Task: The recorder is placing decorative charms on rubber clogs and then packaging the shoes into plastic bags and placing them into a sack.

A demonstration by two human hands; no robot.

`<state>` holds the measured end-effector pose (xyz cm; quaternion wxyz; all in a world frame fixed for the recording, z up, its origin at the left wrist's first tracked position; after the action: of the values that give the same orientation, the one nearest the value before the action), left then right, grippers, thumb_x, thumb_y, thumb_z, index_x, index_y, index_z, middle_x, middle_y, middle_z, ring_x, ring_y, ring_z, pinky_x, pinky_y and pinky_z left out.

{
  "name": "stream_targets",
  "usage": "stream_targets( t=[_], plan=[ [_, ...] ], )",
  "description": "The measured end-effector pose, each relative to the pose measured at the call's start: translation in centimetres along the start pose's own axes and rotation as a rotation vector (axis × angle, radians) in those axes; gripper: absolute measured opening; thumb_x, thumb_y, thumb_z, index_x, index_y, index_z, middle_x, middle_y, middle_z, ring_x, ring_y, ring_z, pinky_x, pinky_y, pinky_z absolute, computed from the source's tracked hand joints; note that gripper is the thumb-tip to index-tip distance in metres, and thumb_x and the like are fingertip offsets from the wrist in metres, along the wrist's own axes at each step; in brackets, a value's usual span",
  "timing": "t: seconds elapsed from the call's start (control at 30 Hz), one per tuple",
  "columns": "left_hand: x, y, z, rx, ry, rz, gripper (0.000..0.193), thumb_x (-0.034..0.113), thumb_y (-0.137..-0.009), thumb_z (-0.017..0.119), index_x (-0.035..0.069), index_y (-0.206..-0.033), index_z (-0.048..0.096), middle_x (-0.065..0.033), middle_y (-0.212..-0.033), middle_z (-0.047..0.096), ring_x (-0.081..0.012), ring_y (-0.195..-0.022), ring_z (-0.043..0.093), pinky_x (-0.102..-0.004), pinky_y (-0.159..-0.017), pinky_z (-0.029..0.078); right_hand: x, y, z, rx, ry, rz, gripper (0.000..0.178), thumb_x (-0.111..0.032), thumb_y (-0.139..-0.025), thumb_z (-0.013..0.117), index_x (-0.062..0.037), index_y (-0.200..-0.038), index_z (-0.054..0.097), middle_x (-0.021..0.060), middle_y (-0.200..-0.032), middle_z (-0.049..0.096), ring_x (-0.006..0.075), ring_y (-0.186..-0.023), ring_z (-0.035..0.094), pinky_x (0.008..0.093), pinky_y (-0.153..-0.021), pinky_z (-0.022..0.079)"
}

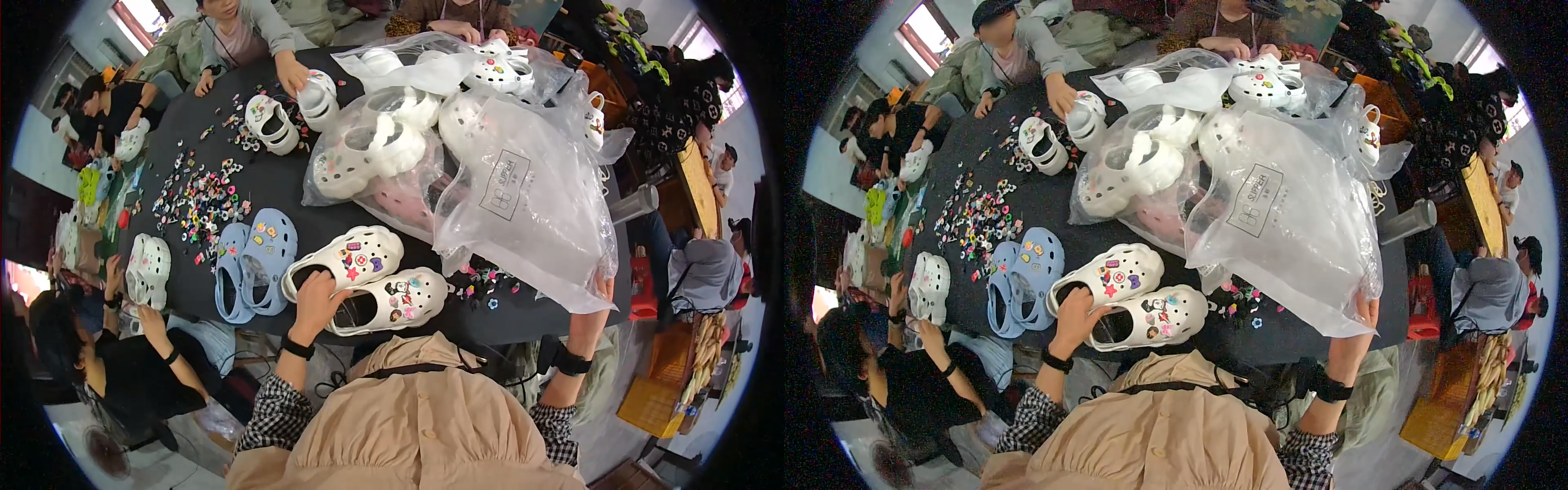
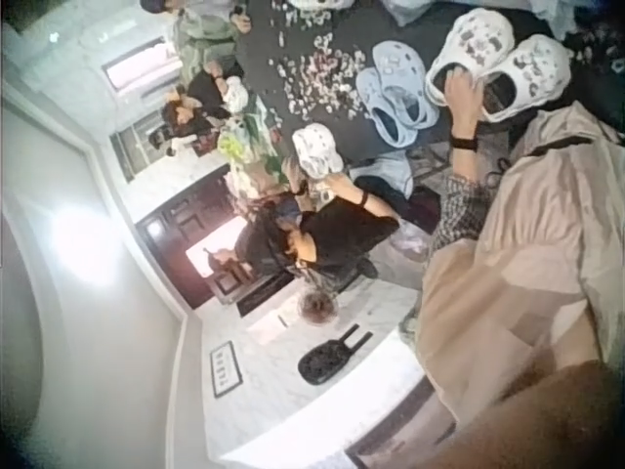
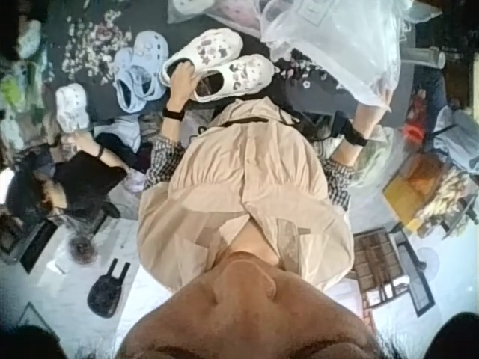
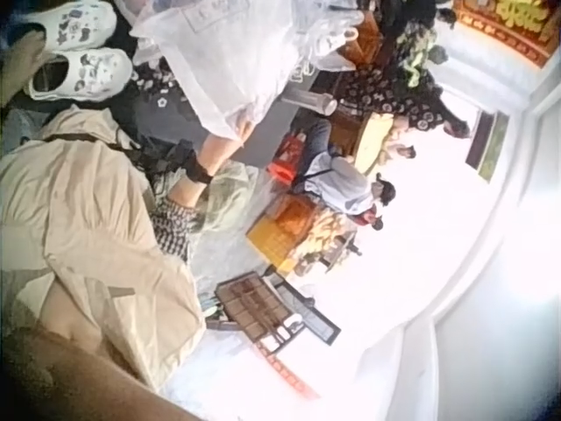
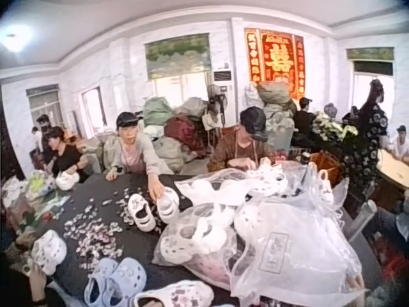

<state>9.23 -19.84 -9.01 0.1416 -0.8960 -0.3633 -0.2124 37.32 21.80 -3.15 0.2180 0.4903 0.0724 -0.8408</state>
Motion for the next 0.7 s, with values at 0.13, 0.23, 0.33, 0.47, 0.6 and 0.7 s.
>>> stream_targets(
  t=[0.13,0.23,0.33,0.47,0.6,0.7],
  plan=[
    [0.9,1.9,-1.9,0.121,0.056,-0.111,0.023,0.021,-0.076,0.072,0.001,-0.087,0.068,-0.015,-0.088,0.061,-0.0337,-0.084,0.057,-0.0413,-0.071,0.045,-1.0,0.0,-1.3,0.089,0.055,-0.01,0.036,-0.012,-0.096,0.047,-0.0051,-0.131,0.043,0.0111,-0.126,0.054,0.0232,-0.113,0.056,0.0398,-0.094,0.047],
    [1.0,3.0,-2.7,0.251,0.218,-0.244,0.023,0.019,-0.078,0.071,0.0,-0.092,0.068,-0.0163,-0.088,0.062,-0.0357,-0.081,0.058,-0.0403,-0.069,0.046,-1.2,0.1,-2.2,0.111,0.008,-0.045,0.038,-0.013,-0.097,0.045,-0.0057,-0.134,0.04,0.0125,-0.131,0.05,0.0253,-0.118,0.052,0.0413,-0.098,0.046],
    [0.9,4.1,-2.1,0.332,0.23,-0.41,0.022,0.017,-0.079,0.07,-0.002,-0.091,0.067,-0.0174,-0.084,0.061,-0.037,-0.075,0.059,-0.0403,-0.066,0.045,-1.7,0.0,-3.1,0.095,-0.082,-0.13,0.038,-0.012,-0.096,0.048,-0.0045,-0.132,0.043,0.0119,-0.132,0.049,0.0246,-0.119,0.051,0.0385,-0.099,0.047],
    [-1.6,4.9,1.6,0.271,0.11,-0.523,0.035,0.024,-0.08,0.069,-0.007,-0.072,0.054,-0.0199,-0.076,0.054,-0.0377,-0.069,0.052,-0.0436,-0.064,0.041,-2.6,-1.0,-3.6,0.115,0.274,-0.278,0.042,-0.012,-0.097,0.044,0.0012,-0.136,0.037,0.0125,-0.136,0.044,0.0267,-0.123,0.048,0.0401,-0.102,0.044],
    [-1.9,4.8,3.1,0.118,0.26,-0.456,0.037,0.02,-0.08,0.067,-0.007,-0.101,0.053,-0.0239,-0.096,0.056,-0.0398,-0.086,0.056,-0.0439,-0.076,0.044,-4.5,0.1,0.8,0.146,0.996,-0.497,0.042,-0.014,-0.098,0.043,0.0031,-0.135,0.038,0.0138,-0.137,0.044,0.0264,-0.123,0.047,0.0404,-0.101,0.042],
    [-2.2,5.7,3.2,-0.071,0.432,-0.407,0.052,0.011,-0.08,0.064,-0.005,-0.125,0.042,-0.0256,-0.115,0.055,-0.0404,-0.102,0.056,-0.0425,-0.087,0.044,-4.4,-0.7,0.3,-0.013,0.397,-0.323,0.044,-0.021,-0.099,0.043,0.0024,-0.136,0.038,0.0151,-0.138,0.044,0.0257,-0.122,0.048,0.0411,-0.101,0.041]
  ],
)
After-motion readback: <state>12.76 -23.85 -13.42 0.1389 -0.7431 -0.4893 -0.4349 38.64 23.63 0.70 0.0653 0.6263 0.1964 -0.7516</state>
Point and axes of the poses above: each hand's wrist, its own y-axis away from the middle knuckle, its own z-axis out of the palm, x = y × z, the point moved 7 cm from there along -y, towards the middle knuckle
